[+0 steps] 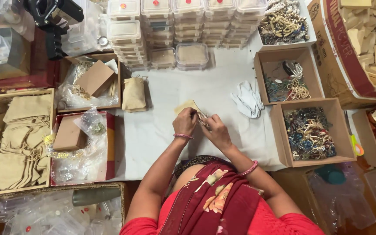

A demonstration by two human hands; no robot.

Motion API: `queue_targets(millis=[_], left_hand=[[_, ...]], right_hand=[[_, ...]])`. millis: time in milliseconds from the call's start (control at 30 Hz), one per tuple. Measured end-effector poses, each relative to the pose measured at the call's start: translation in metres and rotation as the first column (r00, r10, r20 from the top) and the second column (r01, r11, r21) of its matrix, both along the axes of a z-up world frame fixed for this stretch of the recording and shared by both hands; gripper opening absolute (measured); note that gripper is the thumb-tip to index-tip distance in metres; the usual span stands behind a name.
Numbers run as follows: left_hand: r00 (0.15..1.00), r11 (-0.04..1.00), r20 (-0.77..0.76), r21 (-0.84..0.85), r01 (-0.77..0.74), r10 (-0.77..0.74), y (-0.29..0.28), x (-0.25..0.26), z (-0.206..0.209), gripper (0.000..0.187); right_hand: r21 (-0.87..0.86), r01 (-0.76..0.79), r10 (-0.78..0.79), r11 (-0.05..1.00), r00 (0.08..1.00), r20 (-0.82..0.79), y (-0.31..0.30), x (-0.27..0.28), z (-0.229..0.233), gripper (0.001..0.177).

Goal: The person cleans a beaded necklace with a white cloth, places it into a small plastic bag, and then puts the bag into a cloth pouch. The person then cleans a pearl necklace with a white cloth and places it into a small plastic bag.

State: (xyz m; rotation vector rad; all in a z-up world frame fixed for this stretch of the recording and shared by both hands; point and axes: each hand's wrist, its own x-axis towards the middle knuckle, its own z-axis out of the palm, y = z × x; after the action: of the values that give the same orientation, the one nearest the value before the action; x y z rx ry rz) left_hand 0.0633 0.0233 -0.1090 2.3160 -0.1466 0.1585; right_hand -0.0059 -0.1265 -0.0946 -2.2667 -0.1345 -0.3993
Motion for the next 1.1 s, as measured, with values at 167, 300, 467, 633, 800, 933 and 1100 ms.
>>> queue_targets(millis=[167, 300, 467, 633, 800, 933, 1100], left_hand=[[1.000, 0.998, -0.011, -0.056, 0.017, -0.017, -0.006, 0.003, -0.016, 0.011], [0.988, 0.995, 0.121, 0.019, 0.094, -0.095, -0.011, -0.008, -0.003, 0.010], [0.915, 0.986, 0.375, -0.010, 0.165, -0.149, -0.010, -0.022, 0.019, 0.010], [0.922, 0.980, 0.346, -0.033, 0.194, -0.171, -0.014, -0.038, 0.019, 0.010], [0.901, 0.969, 0.369, 0.001, 0.246, -0.229, -0.019, -0.040, 0.035, 0.011], [0.937, 0.942, 0.321, -0.249, 0.225, -0.139, -0.021, -0.036, 0.046, 0.025], [0.999, 0.826, 0.013, -0.561, 0.048, -0.050, -0.021, -0.017, 0.013, 0.041]], right_hand=[[-0.147, -0.099, 0.098, 0.984, 0.995, -0.016, -0.001, 0.000, 0.002, 0.026], [-0.049, 0.068, -0.069, 0.996, 0.998, -0.010, -0.001, 0.009, -0.008, 0.022], [0.719, 0.381, -0.266, 0.581, 0.924, -0.276, 0.007, 0.014, -0.036, 0.026], [0.880, 0.377, -0.241, 0.290, 0.918, -0.314, 0.004, 0.018, -0.066, 0.027], [0.636, 0.317, -0.301, 0.703, 0.944, -0.138, -0.005, 0.021, -0.041, 0.024], [0.410, 0.251, -0.283, 0.877, 0.959, 0.018, -0.002, 0.013, -0.006, 0.035], [0.047, 0.165, -0.171, 0.985, 0.931, 0.322, -0.005, 0.011, 0.015, 0.034]])
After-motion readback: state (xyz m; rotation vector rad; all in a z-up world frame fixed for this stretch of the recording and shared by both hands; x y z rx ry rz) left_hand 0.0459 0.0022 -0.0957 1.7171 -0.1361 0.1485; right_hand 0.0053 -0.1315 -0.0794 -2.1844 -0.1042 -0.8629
